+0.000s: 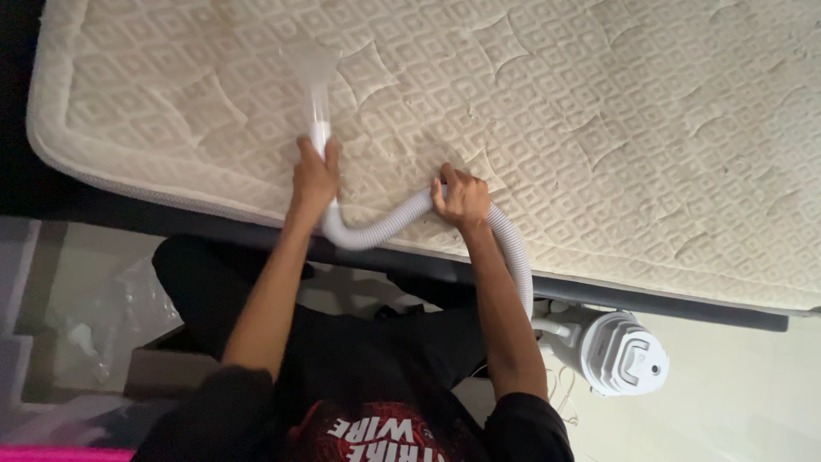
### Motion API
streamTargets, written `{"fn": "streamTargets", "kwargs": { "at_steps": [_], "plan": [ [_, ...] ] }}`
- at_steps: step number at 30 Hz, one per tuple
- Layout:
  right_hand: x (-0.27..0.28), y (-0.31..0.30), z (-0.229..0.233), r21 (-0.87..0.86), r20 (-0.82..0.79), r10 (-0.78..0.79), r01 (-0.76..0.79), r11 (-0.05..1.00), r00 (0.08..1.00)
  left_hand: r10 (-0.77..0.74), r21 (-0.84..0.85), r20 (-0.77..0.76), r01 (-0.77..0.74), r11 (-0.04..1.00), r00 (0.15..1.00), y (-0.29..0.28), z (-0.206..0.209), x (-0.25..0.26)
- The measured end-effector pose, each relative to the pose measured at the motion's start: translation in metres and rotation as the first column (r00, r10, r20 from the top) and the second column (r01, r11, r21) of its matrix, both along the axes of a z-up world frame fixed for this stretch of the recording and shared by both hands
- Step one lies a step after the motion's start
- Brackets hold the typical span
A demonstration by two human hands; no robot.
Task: The person uses a handheld vacuum cleaner with a flexible hose to clean the surface of a mattress. They move the vacuum nozzle back and forth across the mattress in a systematic pattern, covering different sections of the fabric.
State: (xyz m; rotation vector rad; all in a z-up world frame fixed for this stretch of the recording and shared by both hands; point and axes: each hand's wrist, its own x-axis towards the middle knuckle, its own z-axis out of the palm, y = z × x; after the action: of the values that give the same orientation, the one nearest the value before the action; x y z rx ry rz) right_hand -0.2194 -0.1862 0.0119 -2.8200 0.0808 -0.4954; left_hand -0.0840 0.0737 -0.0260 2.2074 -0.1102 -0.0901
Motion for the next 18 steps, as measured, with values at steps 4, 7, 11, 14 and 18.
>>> {"fn": "streamTargets", "kwargs": {
  "at_steps": [4, 7, 11, 14, 18],
  "plan": [
    [0.001, 0.006, 0.003, 0.017, 0.011, -0.033, 0.033, 0.999, 0.999, -0.034, -0.077, -0.06, 0.03, 0.997, 0.998, -0.008, -0.025, 0.071],
    [-0.001, 0.008, 0.005, -0.003, -0.02, -0.048, 0.047, 0.999, 0.999, -0.021, -0.047, 0.01, 0.021, 0.999, 1.0, -0.018, -0.014, 0.106],
    [-0.009, 0.003, 0.002, -0.086, -0.068, 0.034, -0.04, 0.996, 0.997, -0.029, -0.116, -0.259, -0.002, 0.993, 0.965, -0.021, 0.017, 0.105],
    [-0.018, 0.002, -0.001, -0.14, -0.059, 0.178, -0.184, 0.973, 0.982, -0.011, -0.058, -0.104, 0.005, 0.998, 0.995, -0.003, 0.017, 0.074],
    [-0.034, 0.02, 0.002, -0.16, -0.095, 0.32, -0.332, 0.93, 0.943, -0.026, -0.024, -0.189, 0.022, 0.999, 0.982, 0.038, 0.029, 0.008]
  ]
}}
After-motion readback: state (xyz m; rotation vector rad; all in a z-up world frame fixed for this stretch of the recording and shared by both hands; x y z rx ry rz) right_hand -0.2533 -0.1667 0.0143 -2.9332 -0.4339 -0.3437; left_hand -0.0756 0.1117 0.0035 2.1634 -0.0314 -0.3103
